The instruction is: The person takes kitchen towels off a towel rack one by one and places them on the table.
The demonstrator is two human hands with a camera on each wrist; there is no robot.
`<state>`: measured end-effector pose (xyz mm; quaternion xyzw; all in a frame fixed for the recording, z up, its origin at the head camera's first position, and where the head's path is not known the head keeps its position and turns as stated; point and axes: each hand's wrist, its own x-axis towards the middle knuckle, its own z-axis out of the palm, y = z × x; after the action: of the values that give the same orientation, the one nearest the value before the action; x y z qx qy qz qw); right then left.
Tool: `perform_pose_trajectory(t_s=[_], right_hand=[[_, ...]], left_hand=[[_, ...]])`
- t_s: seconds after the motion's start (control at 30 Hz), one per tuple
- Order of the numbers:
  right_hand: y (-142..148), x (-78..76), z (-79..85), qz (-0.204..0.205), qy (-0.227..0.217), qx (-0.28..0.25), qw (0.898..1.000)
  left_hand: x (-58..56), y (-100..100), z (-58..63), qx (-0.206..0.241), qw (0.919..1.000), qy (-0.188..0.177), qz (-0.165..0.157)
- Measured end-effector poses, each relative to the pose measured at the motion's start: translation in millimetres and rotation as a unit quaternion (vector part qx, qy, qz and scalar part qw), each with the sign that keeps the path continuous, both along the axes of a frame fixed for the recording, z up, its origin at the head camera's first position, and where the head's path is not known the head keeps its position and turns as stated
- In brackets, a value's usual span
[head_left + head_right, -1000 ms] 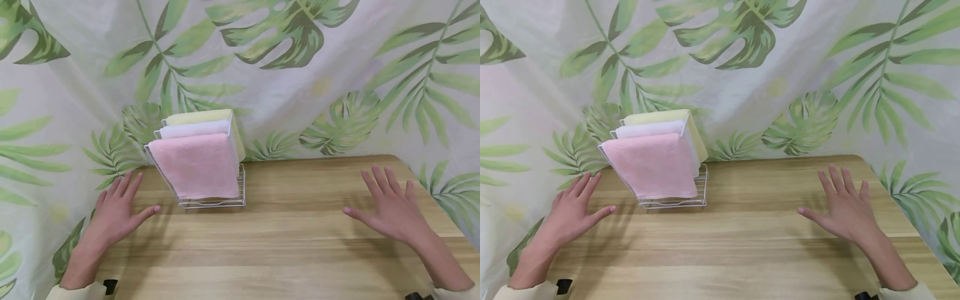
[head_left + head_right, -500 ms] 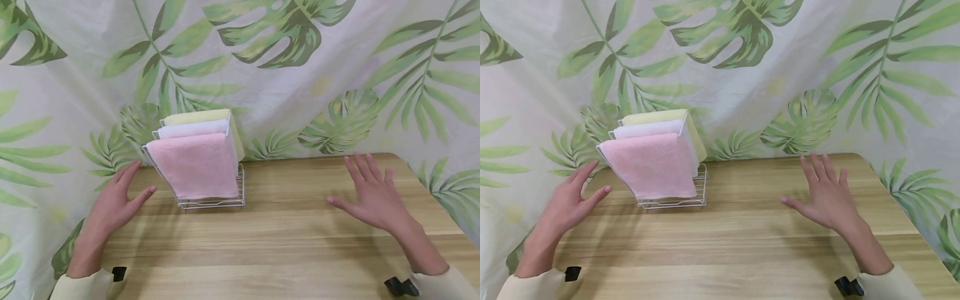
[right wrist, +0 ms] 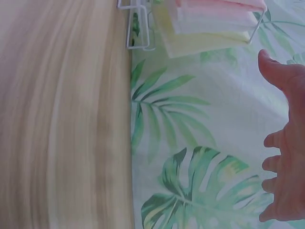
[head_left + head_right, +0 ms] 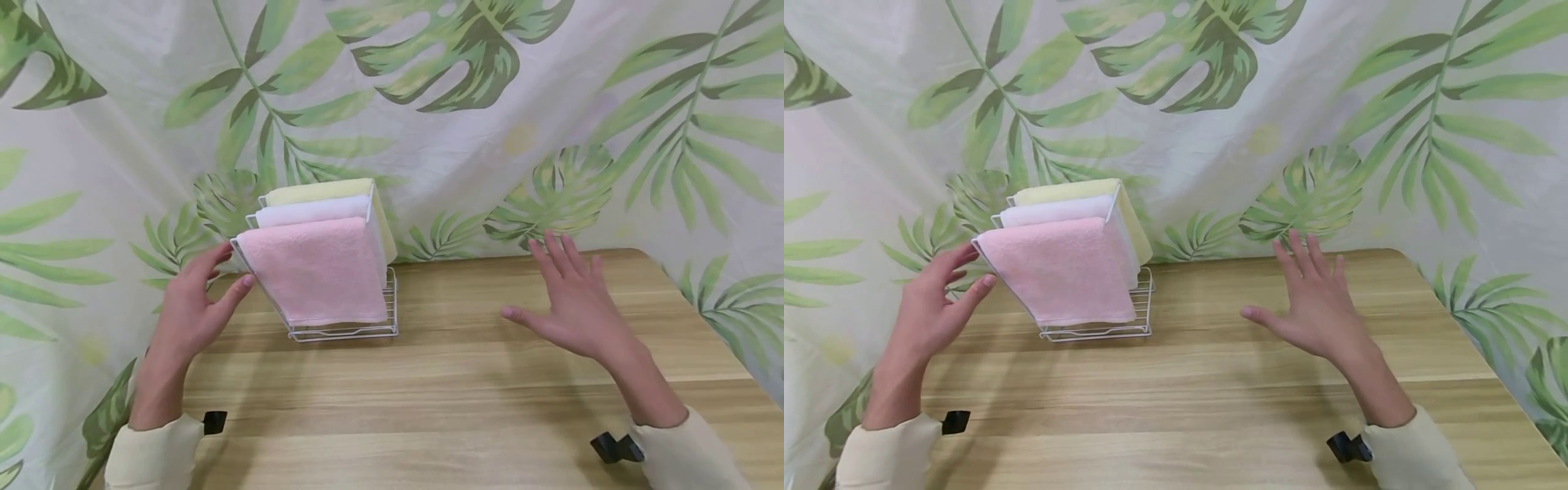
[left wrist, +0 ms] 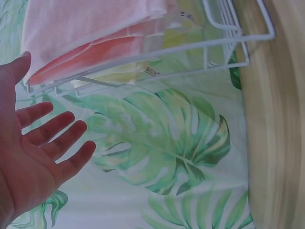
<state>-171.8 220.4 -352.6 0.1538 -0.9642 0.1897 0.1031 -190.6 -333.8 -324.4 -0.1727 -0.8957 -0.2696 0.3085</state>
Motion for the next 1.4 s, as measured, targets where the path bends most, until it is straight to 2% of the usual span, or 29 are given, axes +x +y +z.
perform_pose_trajectory(t_s=[0.27,0.43,0.57,0.83,1.07,1.4], right_hand=[[-18,-3.4,8.2,-0.001,-0.012,-0.012,1.000],[-28,-4.6,12.8,0.008,-0.002,-0.020,1.000],[-39,-4.9,15.7,0.016,0.008,-0.034,0.999],[-65,-7.4,23.3,0.039,0.029,-0.073,0.996],[-92,-8.7,30.1,0.063,0.039,-0.097,0.993],[-131,-17.6,33.9,0.122,0.043,-0.152,0.980]], left_hand=[[-6.5,15,6.5,0.080,0.9968,-0.002,-0.003],[-10.7,24,10.8,0.151,0.9883,0.000,-0.018],[-14.0,30,15.2,0.191,0.9811,0.004,-0.031],[-18.5,33,21.7,0.215,0.9748,0.006,-0.058],[-20.8,31,21.7,0.223,0.9722,0.010,-0.070],[-20.0,25,20.0,0.224,0.9737,-0.002,-0.041]])
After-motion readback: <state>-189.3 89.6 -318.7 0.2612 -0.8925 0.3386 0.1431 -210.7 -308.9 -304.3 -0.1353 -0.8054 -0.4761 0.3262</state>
